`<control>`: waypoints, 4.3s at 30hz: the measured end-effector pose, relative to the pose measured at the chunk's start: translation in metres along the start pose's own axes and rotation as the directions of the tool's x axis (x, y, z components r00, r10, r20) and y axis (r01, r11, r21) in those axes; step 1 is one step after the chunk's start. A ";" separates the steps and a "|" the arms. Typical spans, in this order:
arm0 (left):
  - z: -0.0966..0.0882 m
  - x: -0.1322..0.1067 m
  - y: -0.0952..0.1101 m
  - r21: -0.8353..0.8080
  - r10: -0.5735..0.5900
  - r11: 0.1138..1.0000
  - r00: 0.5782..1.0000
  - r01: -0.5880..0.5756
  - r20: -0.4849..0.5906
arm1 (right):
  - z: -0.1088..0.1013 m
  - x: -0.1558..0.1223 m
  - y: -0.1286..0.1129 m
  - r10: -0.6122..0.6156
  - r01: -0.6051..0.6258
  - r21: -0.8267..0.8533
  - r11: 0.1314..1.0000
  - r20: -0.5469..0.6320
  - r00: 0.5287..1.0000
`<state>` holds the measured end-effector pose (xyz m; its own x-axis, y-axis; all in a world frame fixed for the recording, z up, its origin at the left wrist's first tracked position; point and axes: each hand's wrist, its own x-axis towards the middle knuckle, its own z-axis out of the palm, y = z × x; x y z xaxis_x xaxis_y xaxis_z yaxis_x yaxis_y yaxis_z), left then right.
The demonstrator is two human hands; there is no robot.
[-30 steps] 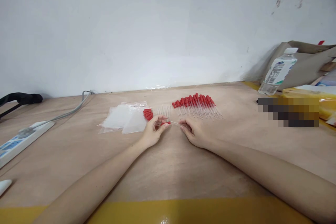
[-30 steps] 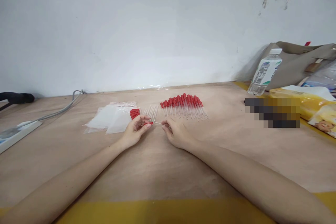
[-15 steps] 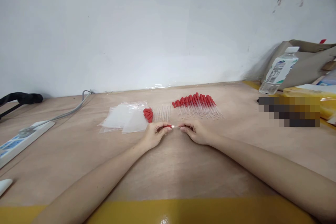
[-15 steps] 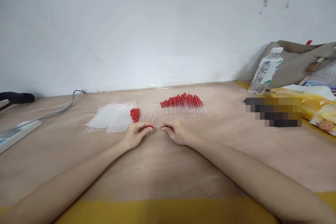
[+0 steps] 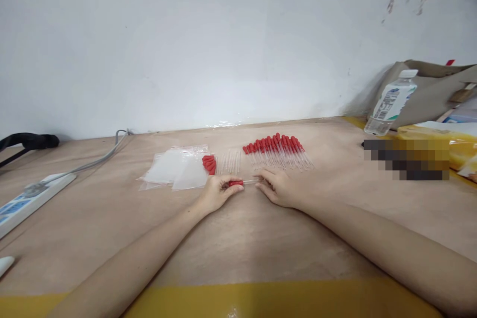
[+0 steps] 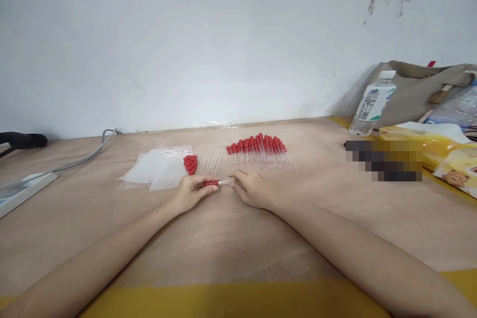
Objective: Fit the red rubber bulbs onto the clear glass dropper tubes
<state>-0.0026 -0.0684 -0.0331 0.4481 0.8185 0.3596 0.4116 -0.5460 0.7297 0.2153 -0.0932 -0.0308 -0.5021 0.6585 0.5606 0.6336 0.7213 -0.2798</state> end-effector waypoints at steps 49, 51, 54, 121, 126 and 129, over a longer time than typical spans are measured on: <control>0.000 0.001 0.013 0.342 0.138 0.924 0.982 -0.173 0.126 | 0.014 0.084 0.050 0.795 -0.808 -0.123 0.576 -0.146 0.589; 0.000 0.001 0.013 0.342 0.139 0.924 0.983 -0.173 0.122 | 0.014 0.082 0.047 0.792 -0.807 -0.145 0.572 -0.158 0.590; 0.001 0.000 0.013 0.346 0.137 0.923 0.984 -0.170 0.118 | 0.015 0.082 0.034 0.739 -0.750 -0.195 0.632 -0.139 0.659; 0.010 -0.002 0.009 -0.005 -0.020 1.000 0.995 0.019 -0.100 | -0.001 -0.003 -0.013 0.179 -0.166 0.111 0.980 -0.120 0.977; 0.013 -0.002 0.006 -0.100 -0.052 0.994 0.996 0.045 -0.075 | 0.000 -0.004 -0.014 0.149 -0.130 0.181 0.975 -0.097 0.984; 0.012 -0.001 0.008 -0.144 -0.068 0.988 0.996 0.060 -0.052 | 0.002 -0.004 -0.013 0.173 -0.152 0.262 0.953 -0.060 0.983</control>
<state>0.0097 -0.0759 -0.0354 0.3769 0.8619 0.3393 0.3189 -0.4646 0.8261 0.2079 -0.1046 -0.0311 -0.3484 0.7595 0.5494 0.5262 0.6435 -0.5559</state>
